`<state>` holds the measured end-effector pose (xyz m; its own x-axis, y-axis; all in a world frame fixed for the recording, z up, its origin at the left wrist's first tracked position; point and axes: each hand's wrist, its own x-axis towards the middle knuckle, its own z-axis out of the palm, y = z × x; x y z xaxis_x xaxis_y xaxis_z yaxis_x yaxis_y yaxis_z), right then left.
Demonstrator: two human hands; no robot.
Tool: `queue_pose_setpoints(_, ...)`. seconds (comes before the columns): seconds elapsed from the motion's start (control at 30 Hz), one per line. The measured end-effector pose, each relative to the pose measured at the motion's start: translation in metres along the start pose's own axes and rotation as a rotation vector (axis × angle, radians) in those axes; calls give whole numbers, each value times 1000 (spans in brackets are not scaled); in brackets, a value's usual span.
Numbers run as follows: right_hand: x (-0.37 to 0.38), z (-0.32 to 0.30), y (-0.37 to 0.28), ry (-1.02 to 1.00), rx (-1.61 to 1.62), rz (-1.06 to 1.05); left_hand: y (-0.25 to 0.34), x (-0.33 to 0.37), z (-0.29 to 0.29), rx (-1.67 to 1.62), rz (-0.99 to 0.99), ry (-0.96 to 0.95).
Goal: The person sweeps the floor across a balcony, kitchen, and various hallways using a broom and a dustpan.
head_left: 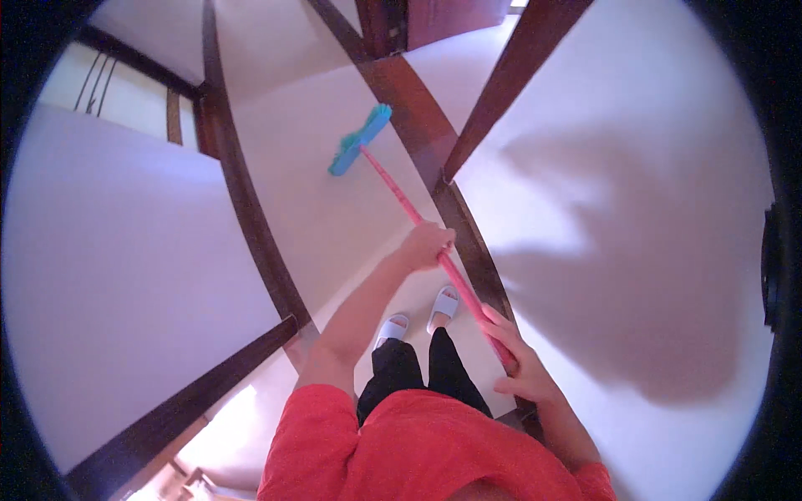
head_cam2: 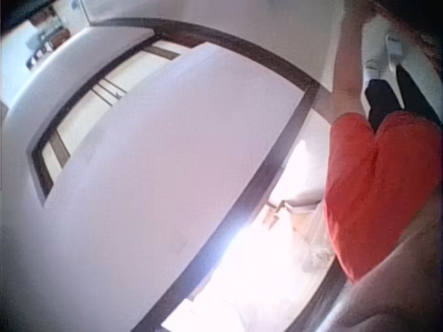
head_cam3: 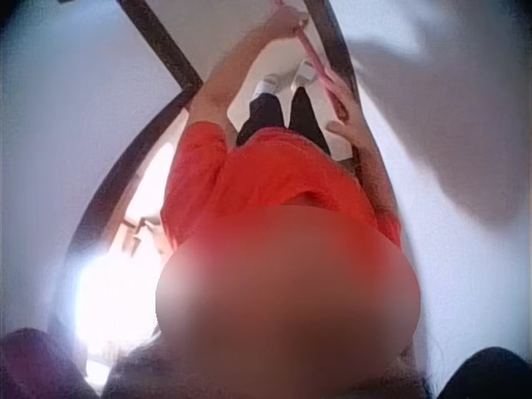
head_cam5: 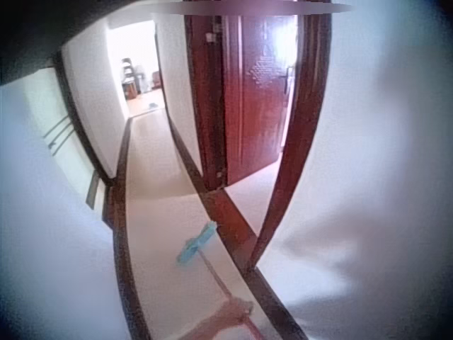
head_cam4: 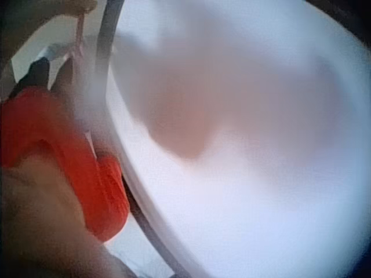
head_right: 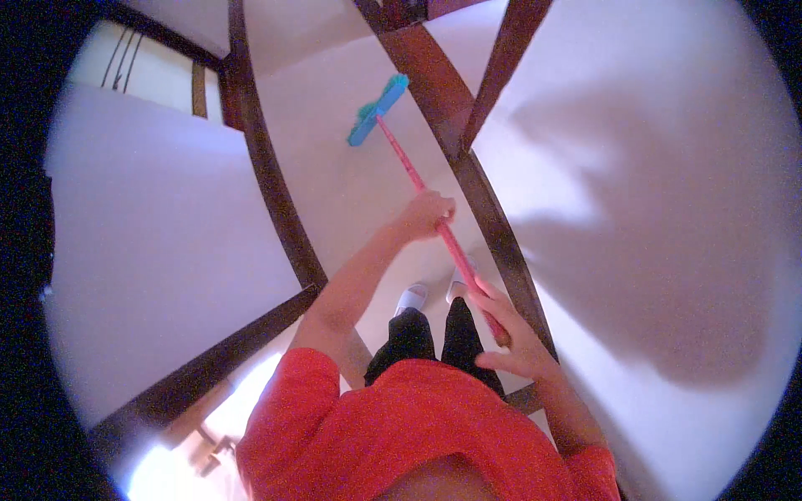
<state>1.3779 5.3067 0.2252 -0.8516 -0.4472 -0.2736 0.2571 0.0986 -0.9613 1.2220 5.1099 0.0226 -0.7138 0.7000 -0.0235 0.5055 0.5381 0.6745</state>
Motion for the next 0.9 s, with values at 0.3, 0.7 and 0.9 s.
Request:
queue_pose_setpoints(0.3, 18, -35, -86, -109, -40, -497, 89, -23, -39, -125, -161, 507)
queue_pose_setpoints(0.7, 156, 38, -116, -419, -39, -303, 54, -127, -63, -204, -595, 747)
queue_pose_setpoints(0.9, 291, 68, -84, -415, 21, -21, -59, -133, -57, -228, -741, 874)
